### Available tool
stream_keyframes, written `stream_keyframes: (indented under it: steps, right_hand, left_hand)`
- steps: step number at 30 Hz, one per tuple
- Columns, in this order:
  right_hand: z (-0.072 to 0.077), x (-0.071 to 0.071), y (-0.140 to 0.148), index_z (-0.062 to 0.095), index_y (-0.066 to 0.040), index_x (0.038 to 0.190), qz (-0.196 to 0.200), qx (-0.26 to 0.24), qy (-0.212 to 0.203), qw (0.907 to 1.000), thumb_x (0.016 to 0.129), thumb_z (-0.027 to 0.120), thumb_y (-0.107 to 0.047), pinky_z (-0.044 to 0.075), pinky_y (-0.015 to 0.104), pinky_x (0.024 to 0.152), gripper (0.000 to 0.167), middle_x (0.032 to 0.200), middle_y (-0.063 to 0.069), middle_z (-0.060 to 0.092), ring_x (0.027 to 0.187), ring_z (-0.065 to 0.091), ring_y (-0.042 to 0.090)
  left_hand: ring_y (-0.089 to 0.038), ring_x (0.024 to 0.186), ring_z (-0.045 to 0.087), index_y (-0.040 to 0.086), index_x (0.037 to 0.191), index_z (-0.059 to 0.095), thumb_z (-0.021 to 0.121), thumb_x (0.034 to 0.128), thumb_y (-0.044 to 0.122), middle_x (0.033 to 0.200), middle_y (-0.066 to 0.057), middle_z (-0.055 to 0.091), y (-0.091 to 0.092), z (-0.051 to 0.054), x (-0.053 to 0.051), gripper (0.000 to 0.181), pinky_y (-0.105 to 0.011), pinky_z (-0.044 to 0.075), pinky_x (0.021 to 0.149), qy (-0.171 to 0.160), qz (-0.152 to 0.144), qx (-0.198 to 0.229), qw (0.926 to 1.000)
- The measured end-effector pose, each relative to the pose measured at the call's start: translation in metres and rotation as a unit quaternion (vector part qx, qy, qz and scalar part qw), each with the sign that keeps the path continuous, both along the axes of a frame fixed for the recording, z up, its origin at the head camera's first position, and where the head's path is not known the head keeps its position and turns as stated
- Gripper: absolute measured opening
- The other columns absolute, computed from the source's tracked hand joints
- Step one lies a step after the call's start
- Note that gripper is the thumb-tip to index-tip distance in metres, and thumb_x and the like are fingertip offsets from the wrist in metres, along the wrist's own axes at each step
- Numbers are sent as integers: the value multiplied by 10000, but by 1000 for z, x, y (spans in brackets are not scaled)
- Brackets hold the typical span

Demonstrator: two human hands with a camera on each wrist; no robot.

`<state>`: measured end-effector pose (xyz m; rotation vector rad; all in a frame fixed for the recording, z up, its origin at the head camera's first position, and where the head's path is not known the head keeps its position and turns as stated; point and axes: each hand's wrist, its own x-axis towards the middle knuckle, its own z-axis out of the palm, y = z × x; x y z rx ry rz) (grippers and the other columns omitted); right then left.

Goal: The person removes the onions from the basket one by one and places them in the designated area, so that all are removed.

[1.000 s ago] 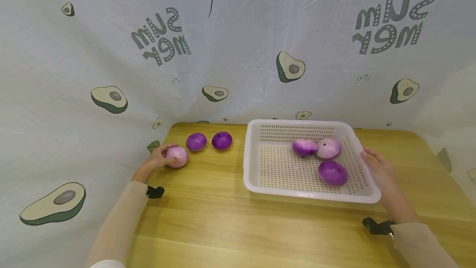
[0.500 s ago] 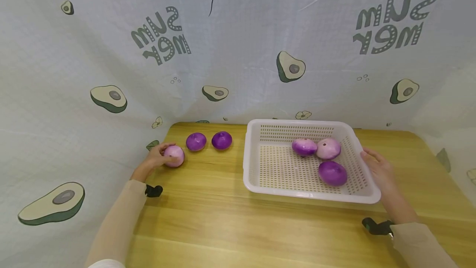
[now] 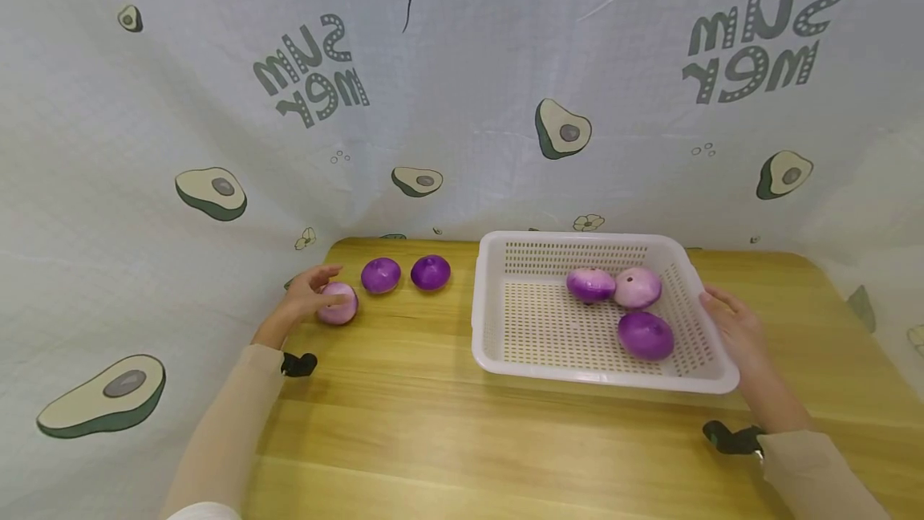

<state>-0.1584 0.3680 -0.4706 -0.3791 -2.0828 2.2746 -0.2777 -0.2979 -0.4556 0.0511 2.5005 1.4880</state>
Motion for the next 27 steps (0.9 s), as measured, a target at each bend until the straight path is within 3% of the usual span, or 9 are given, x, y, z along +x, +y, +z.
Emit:
stream_keyframes:
  steps: [9, 19, 27]
  right_hand:
    - [2, 1, -2, 587, -388, 1134, -16, -178, -29, 9998, 1024, 576, -304, 585, 258, 604, 139, 869, -141, 711, 742, 696, 61]
    - [-1, 1, -1, 595, -388, 1118, 46, -213, 114, 9997, 1034, 558, -273, 584, 248, 605, 147, 867, -136, 715, 741, 699, 61]
    - [-2, 1, 1, 587, -368, 1132, 105, -200, 229, 9995, 1033, 560, -278, 585, 253, 603, 136, 876, -126, 719, 744, 701, 68]
  left_hand:
    - [-455, 1441, 236, -43, 1502, 347, 758, 888, 77, 1539, -284, 328, 12, 16, -5, 749, -528, 170, 1193, 510, -476, 166, 9974]
    - [-373, 1458, 266, 58, 1492, 416, 804, 866, 186, 1544, -194, 377, 39, 43, -8, 748, -457, 200, 1200, 755, -781, 32, 9941]
    - [-317, 1457, 293, 109, 1492, 439, 825, 841, 172, 1539, -122, 411, 67, 63, -11, 760, -458, 205, 1200, 736, -1129, 363, 9902]
